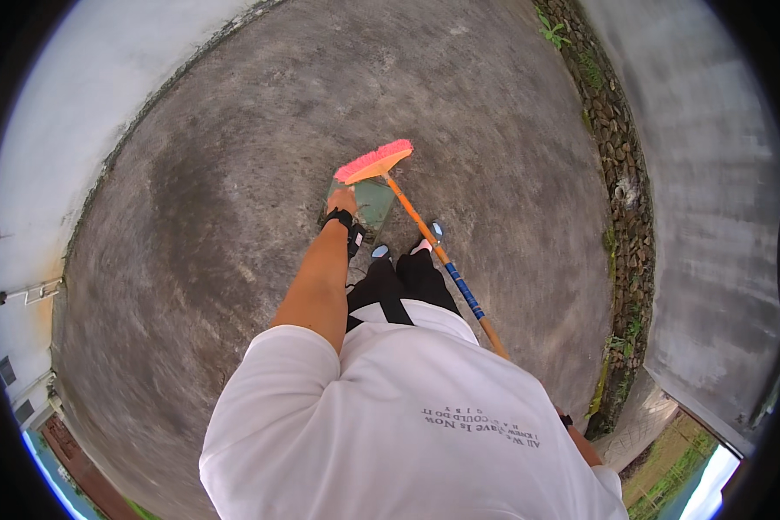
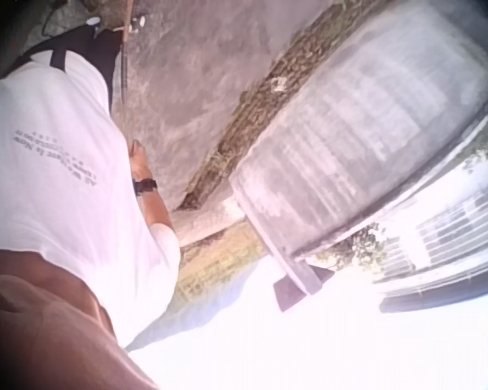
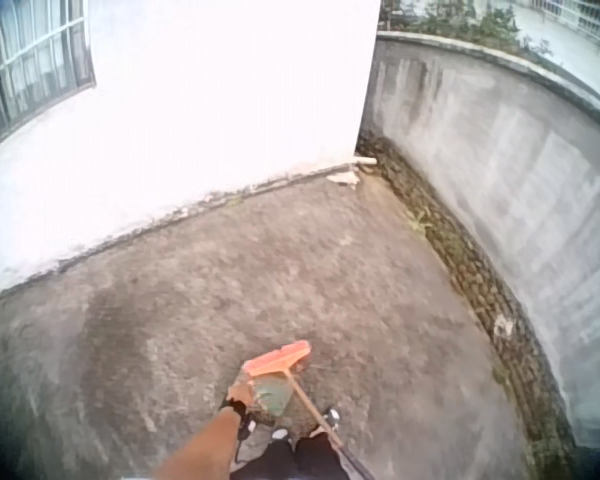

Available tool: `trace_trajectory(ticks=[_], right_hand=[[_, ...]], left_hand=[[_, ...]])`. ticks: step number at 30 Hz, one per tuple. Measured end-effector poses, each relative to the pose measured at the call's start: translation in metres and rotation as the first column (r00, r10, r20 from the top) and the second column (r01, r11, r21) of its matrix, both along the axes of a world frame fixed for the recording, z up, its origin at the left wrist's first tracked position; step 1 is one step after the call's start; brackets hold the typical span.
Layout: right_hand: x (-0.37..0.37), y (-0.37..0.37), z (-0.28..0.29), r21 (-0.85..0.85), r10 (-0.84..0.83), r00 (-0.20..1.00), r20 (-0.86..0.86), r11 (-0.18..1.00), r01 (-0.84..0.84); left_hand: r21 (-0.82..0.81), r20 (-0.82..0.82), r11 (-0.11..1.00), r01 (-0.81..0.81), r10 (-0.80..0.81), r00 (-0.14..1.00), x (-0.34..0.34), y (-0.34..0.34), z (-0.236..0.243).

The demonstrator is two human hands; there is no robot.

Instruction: Sweep debris into a dustpan using a broom on an outdoor concrete surface.

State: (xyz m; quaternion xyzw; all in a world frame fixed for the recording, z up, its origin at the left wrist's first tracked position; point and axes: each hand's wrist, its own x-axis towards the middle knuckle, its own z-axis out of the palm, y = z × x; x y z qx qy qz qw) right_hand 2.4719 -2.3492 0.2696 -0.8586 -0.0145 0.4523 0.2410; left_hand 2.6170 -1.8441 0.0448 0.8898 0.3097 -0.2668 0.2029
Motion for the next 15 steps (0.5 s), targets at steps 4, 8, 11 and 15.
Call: trace_trajectory(ticks=[4,8,11,15], right_hand=[[0.049,0.035,-0.040,-0.043,0.036,0.999,0.041,0.998,-0.034],[0.100,0.066,-0.085,-0.039,0.083,0.988,0.128,0.996,-0.078],[0.115,0.070,-0.105,-0.084,0.215,0.948,0.235,0.976,-0.200],[0.100,0.038,-0.085,-0.261,0.441,0.874,0.203,0.885,-0.386]], left_hand=[[-0.022,0.110,0.991,-0.129,0.130,0.985,-0.015,0.012,-0.012],[-0.117,-0.001,0.975,-0.189,0.190,0.982,-0.008,0.001,0.004],[-0.085,-0.058,0.993,-0.081,0.076,0.995,-0.012,-0.003,-0.006],[-0.040,-0.095,0.998,0.053,-0.056,0.994,-0.012,-0.019,-0.014]])
